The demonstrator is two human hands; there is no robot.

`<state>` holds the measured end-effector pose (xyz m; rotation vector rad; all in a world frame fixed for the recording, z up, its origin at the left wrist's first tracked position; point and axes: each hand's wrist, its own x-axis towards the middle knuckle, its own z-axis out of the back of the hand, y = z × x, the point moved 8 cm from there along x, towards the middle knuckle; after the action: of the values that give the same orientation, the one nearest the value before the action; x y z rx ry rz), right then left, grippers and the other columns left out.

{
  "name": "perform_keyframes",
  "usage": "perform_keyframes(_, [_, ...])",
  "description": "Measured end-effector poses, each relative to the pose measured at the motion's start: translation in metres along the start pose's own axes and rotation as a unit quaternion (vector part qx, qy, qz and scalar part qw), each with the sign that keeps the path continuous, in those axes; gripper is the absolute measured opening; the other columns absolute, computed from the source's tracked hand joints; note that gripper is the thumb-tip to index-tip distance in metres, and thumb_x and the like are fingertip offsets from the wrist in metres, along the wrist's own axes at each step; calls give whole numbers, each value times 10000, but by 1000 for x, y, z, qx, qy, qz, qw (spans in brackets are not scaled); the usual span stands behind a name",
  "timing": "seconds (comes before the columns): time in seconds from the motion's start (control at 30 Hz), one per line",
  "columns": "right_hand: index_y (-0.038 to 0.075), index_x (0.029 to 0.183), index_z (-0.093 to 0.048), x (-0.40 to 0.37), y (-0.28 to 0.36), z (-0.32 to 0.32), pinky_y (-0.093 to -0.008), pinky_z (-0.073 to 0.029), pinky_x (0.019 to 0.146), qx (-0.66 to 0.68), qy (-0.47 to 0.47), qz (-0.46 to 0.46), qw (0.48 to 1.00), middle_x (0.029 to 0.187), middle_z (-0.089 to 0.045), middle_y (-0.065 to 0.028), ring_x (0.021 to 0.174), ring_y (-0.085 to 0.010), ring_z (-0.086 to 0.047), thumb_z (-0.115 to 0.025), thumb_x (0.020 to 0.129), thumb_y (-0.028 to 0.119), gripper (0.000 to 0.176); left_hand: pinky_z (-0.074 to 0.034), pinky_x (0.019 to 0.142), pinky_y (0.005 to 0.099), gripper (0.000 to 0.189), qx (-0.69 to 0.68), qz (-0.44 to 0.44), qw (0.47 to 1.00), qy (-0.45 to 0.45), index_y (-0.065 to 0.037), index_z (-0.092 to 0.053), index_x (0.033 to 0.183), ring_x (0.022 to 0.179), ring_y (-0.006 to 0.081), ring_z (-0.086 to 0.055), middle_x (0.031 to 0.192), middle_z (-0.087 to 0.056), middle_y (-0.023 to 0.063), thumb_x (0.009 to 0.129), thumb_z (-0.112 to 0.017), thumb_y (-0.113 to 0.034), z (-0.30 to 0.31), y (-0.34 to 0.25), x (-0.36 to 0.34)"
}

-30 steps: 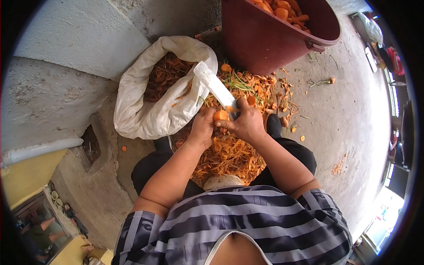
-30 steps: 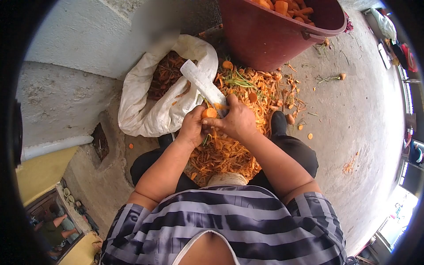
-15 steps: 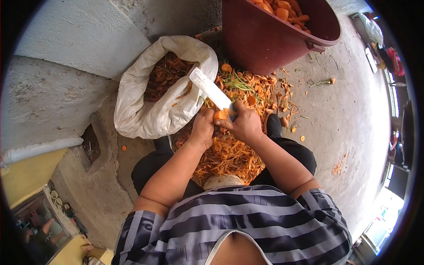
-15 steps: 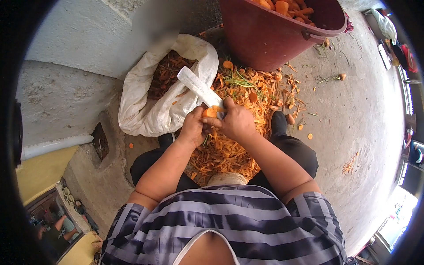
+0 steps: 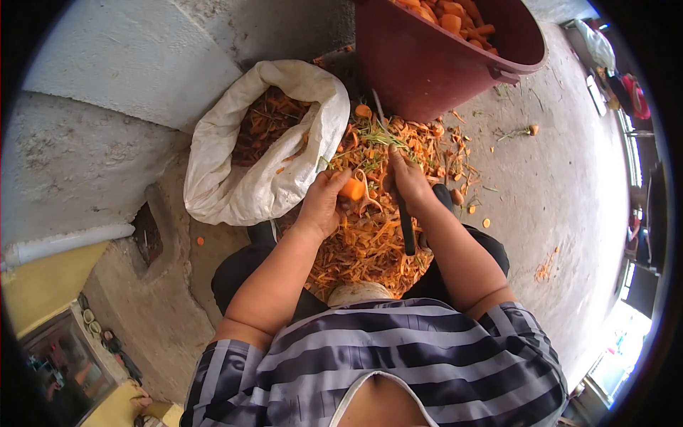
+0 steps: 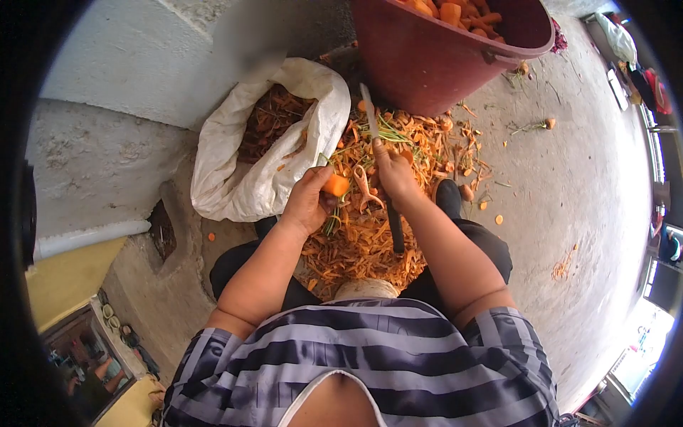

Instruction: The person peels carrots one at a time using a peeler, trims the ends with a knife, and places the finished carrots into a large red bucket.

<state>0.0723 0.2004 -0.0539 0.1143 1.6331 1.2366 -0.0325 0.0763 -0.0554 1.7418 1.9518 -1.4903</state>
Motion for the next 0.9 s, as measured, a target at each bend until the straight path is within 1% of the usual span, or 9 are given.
perform_keyframes(0.07, [-7,776,-494,3,-1,9,-290,-397,422,-17,12,-17,1000,533,-494,-73,433,-158,-469,-448,839,538,551,-451,586,228,270,15,-28,1000,2,-55,-492,997,734,119,-536,877,-530,21,777,-634,-120,-1,-3,0])
perform_keyframes(0.2, [-64,887,-517,-4,18,3,-344,-470,581,-216,-21,145,965,669,-585,-150,619,-253,-585,-587,723,566,654,-470,692,268,315,133,-112,982,73,0,-549,954,801,147,-558,855,-540,54,683,-707,-25,-12,-18,-4])
perform_keyframes(0.3, [-79,931,-515,-26,37,-9,-368,-482,661,-326,-23,212,921,738,-609,-193,728,-305,-615,-689,592,587,768,-458,742,261,312,303,-267,913,50,21,-582,945,828,157,-553,879,-543,66,668,-716,-31,-17,-33,-7])
perform_keyframes(0.4, [-71,940,-510,-31,41,-15,-381,-484,662,-364,-18,212,907,739,-607,-206,730,-329,-613,-741,494,588,828,-456,729,263,344,373,-321,870,22,23,-577,959,825,174,-559,893,-544,84,653,-721,-42,-22,-38,-15])
perform_keyframes(0.5, [-71,947,-504,-33,44,-14,-385,-484,658,-370,-30,215,903,736,-607,-205,724,-330,-614,-746,491,584,834,-455,723,277,362,417,-317,852,17,15,-577,954,822,180,-564,886,-552,97,633,-729,-51,-22,-38,-16])
perform_keyframes(0.6, [-57,928,-519,-35,45,-14,-384,-482,650,-375,-34,229,898,734,-606,-203,731,-329,-614,-707,538,605,792,-452,720,286,376,362,-257,896,27,4,-579,950,807,187,-572,883,-565,105,615,-737,-59,-16,-30,-8])
perform_keyframes(0.73, [-11,898,-554,-20,27,-11,-419,-459,646,-311,-17,180,933,731,-593,-215,725,-355,-594,-499,793,522,546,-451,705,279,342,423,-270,864,36,17,-566,946,787,180,-576,874,-579,104,661,-719,-96,-22,-37,-14])
perform_keyframes(0.83, [-5,898,-557,-13,24,1,-440,-448,645,-293,-63,146,943,731,-586,-226,710,-364,-585,-465,836,439,457,-450,696,272,300,406,-227,885,22,27,-555,950,771,158,-571,855,-586,81,727,-679,-129,-13,-31,-9])
perform_keyframes(0.9, [3,961,-537,-9,20,6,-412,-469,672,-366,-62,115,921,759,-603,-216,744,-336,-602,-569,741,488,533,-449,689,268,274,360,-187,914,13,31,-550,953,759,136,-562,836,-589,62,771,-647,-149,-5,-28,-6])
